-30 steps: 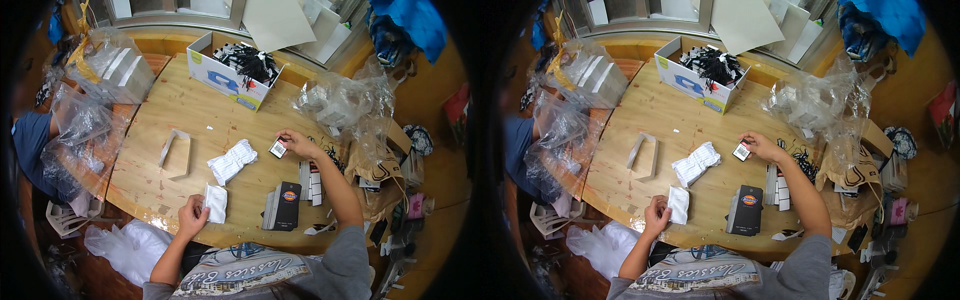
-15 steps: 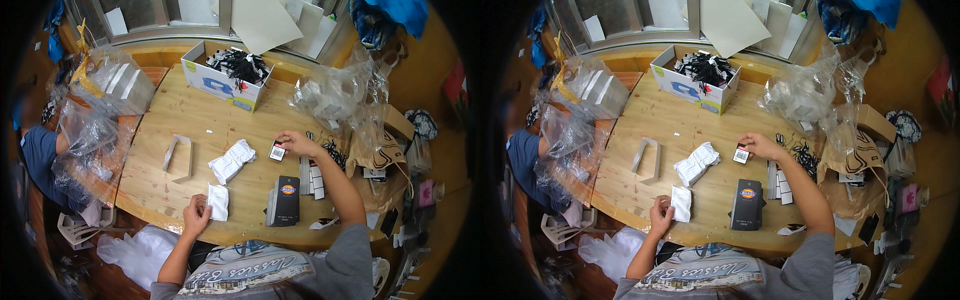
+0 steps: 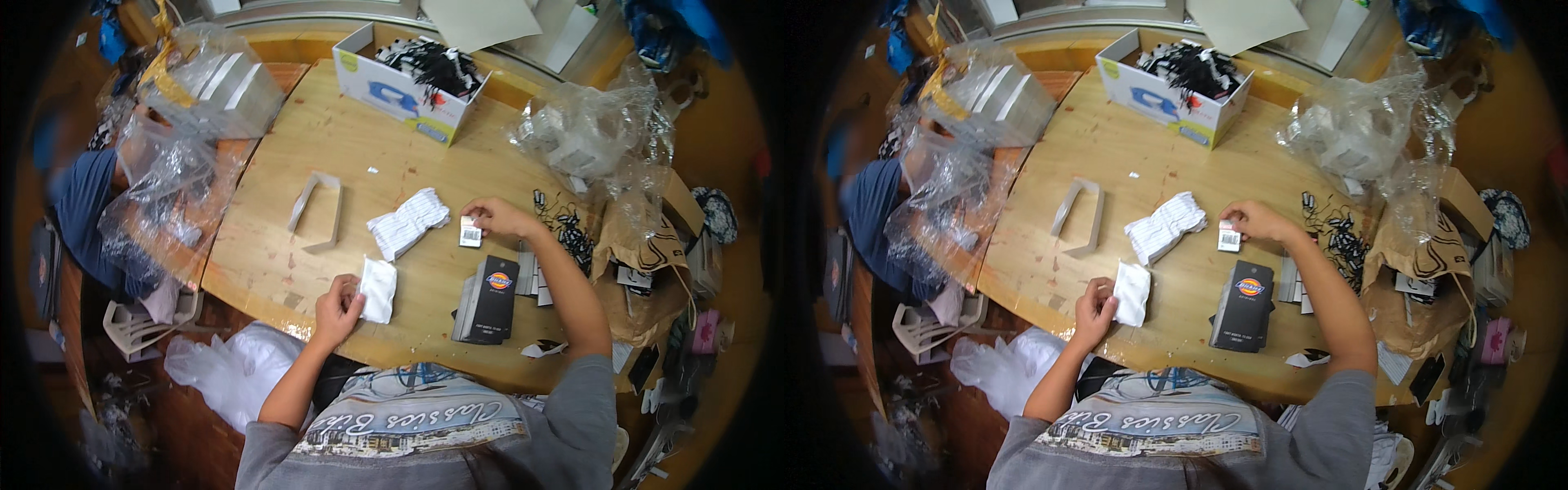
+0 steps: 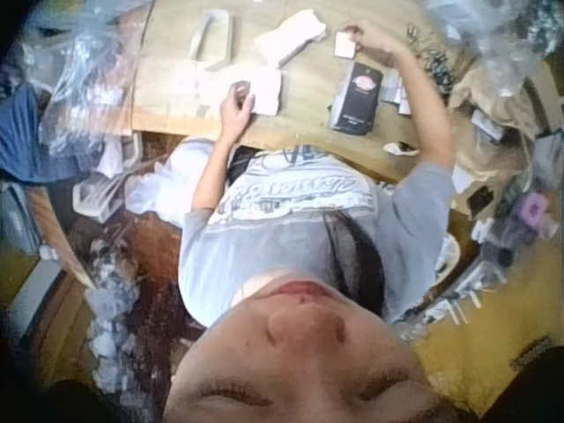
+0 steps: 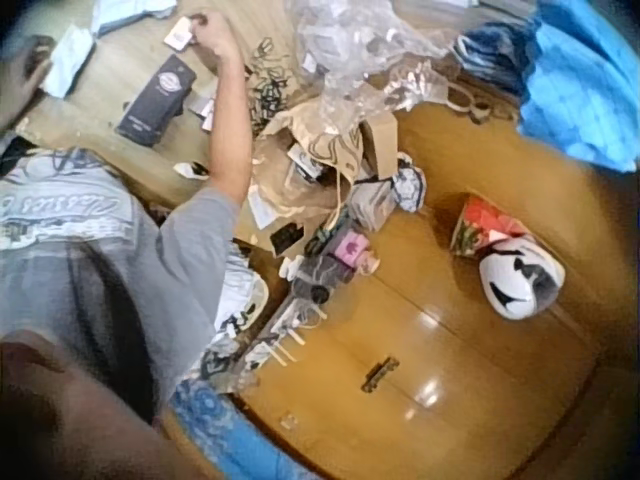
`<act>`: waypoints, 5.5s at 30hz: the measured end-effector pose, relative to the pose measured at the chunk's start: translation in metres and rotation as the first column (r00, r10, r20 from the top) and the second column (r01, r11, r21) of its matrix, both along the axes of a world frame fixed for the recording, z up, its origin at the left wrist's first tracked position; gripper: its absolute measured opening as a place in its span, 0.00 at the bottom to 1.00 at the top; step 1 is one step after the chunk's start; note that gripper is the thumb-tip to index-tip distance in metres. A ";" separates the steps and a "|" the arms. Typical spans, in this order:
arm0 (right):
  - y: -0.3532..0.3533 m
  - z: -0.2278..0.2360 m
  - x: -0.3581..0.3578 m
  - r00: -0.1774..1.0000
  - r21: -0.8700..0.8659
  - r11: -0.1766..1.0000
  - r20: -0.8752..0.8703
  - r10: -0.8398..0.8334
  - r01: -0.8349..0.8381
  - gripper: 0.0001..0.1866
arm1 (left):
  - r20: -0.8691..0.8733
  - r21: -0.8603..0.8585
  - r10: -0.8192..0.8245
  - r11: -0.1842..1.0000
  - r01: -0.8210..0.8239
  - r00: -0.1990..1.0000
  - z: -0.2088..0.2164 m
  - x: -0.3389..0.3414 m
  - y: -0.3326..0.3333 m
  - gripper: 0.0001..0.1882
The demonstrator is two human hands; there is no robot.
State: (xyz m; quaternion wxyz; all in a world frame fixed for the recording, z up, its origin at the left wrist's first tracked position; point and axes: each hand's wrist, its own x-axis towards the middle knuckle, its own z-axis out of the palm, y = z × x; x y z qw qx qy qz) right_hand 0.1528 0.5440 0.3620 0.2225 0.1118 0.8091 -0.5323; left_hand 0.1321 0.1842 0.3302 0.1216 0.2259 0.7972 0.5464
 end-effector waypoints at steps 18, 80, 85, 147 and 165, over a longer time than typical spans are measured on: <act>-0.109 0.172 0.111 0.649 -0.233 0.945 -0.687 -0.327 0.230 0.15 | -0.526 -0.280 -0.479 0.878 0.389 0.703 0.045 0.007 -0.004 0.16; 0.208 0.164 -0.028 0.983 0.879 0.443 -0.143 -0.113 0.179 0.16 | -0.696 -0.435 -0.430 0.890 0.139 0.576 0.015 0.006 0.035 0.15; 0.310 0.069 -0.002 0.799 0.690 0.430 -0.582 -0.149 0.583 0.19 | -0.675 -0.456 -0.455 0.876 0.156 0.581 0.011 0.001 0.036 0.16; -0.062 0.228 0.154 0.497 0.271 -0.451 -0.128 0.859 0.850 0.04 | -0.747 -0.291 -0.318 0.946 0.142 0.584 0.002 0.007 0.039 0.11; -0.055 0.242 0.142 0.025 -0.155 0.737 -0.974 -0.227 0.658 0.14 | -0.745 -0.351 -0.351 0.929 0.114 0.568 0.006 0.006 0.037 0.13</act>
